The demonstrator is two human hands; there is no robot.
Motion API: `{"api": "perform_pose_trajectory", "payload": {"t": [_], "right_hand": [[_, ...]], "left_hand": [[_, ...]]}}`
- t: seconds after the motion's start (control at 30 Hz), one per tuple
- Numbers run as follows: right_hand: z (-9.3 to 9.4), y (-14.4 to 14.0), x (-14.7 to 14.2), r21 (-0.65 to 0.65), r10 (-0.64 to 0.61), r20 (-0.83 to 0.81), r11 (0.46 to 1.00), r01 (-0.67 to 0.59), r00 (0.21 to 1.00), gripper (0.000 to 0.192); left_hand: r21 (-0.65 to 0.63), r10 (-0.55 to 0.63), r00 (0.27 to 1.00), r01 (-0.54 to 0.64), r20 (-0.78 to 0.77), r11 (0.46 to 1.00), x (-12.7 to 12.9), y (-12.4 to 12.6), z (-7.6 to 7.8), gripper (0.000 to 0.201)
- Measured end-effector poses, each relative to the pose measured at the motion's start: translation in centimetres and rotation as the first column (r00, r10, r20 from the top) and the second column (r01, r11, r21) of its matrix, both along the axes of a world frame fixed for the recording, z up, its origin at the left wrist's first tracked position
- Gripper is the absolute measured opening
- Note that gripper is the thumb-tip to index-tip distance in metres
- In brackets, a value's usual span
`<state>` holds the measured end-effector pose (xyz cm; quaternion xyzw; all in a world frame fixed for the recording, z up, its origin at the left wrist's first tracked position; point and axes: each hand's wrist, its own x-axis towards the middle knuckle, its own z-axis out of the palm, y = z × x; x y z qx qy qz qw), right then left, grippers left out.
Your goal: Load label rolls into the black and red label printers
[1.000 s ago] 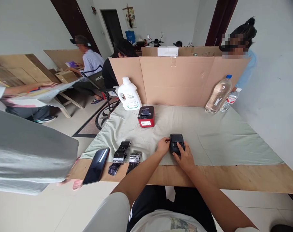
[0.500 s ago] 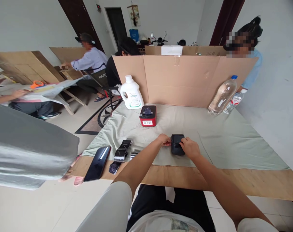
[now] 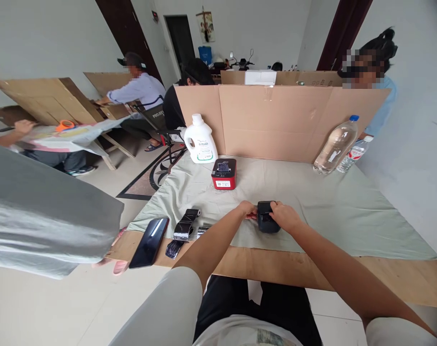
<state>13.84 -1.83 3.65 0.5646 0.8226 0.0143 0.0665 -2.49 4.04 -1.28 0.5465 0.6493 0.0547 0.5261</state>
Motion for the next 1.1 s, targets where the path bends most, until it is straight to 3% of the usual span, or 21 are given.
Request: {"api": "perform_pose_trajectory", "payload": {"t": [0.13, 0.27, 0.33, 0.43, 0.5, 0.57, 0.7, 0.8, 0.97, 1.03, 1.1], "right_hand": [[-0.2, 0.0, 0.3, -0.003, 0.008, 0.039, 1.000, -0.008, 0.999, 0.024], [-1.6, -0.7, 1.1, 0.126, 0.031, 0.037, 0.991, -0.035, 0.999, 0.025], [-2.3, -0.7, 1.6, 0.222, 0.052, -0.003, 0.974, -0.050, 0.999, 0.030], [-2.9, -0.1, 2.3, 0.323, 0.044, -0.102, 0.946, -0.009, 0.994, 0.035], [-3.2, 0.3, 2.7, 0.354, 0.022, -0.196, 0.934, 0.050, 0.980, 0.033], [-3.7, 0.4, 3.0, 0.368, 0.024, -0.311, 0.925, 0.097, 0.950, 0.030], [-5.2, -0.7, 3.2, 0.351, 0.143, -0.453, 0.936, 0.028, 0.880, 0.029], [-6.6, -2.0, 2.9, 0.332, 0.168, -0.476, 0.943, -0.001, 0.863, 0.032], [-8.2, -3.4, 2.6, 0.322, 0.121, -0.543, 0.944, 0.074, 0.831, 0.040], [-8.7, -3.7, 2.6, 0.317, 0.125, -0.560, 0.946, 0.073, 0.819, 0.046], [-9.4, -3.9, 2.6, 0.315, 0.133, -0.571, 0.947, 0.067, 0.810, 0.053]], "left_hand": [[0.023, 0.071, 0.997, -0.072, 0.032, 0.997, -0.1, -0.5, 0.2, 0.008], [0.096, 0.101, 0.993, -0.107, 0.064, 0.990, -0.1, -1.1, 0.7, 0.041], [0.217, 0.062, 0.991, -0.087, 0.118, 0.972, -0.1, -1.3, 0.8, 0.059], [0.425, -0.112, 0.968, 0.006, 0.226, 0.905, 0.1, -1.0, 0.6, 0.070], [0.470, -0.182, 0.946, 0.036, 0.267, 0.882, 0.2, -0.6, 0.4, 0.068], [0.446, -0.158, 0.939, 0.005, 0.305, 0.895, 0.2, 0.0, 0.3, 0.061], [0.411, -0.073, 0.947, -0.066, 0.313, 0.909, 0.3, 0.7, 0.6, 0.045], [0.480, -0.037, 0.981, -0.060, 0.189, 0.875, 0.8, 0.9, 0.9, 0.033], [0.456, 0.175, 0.983, -0.129, -0.061, 0.881, 2.0, 0.2, 1.3, 0.035], [0.528, 0.235, 0.965, -0.139, -0.119, 0.838, 2.3, -0.7, 1.6, 0.032], [0.667, 0.196, 0.966, -0.036, -0.168, 0.744, 2.5, -1.8, 1.8, 0.024]]}}
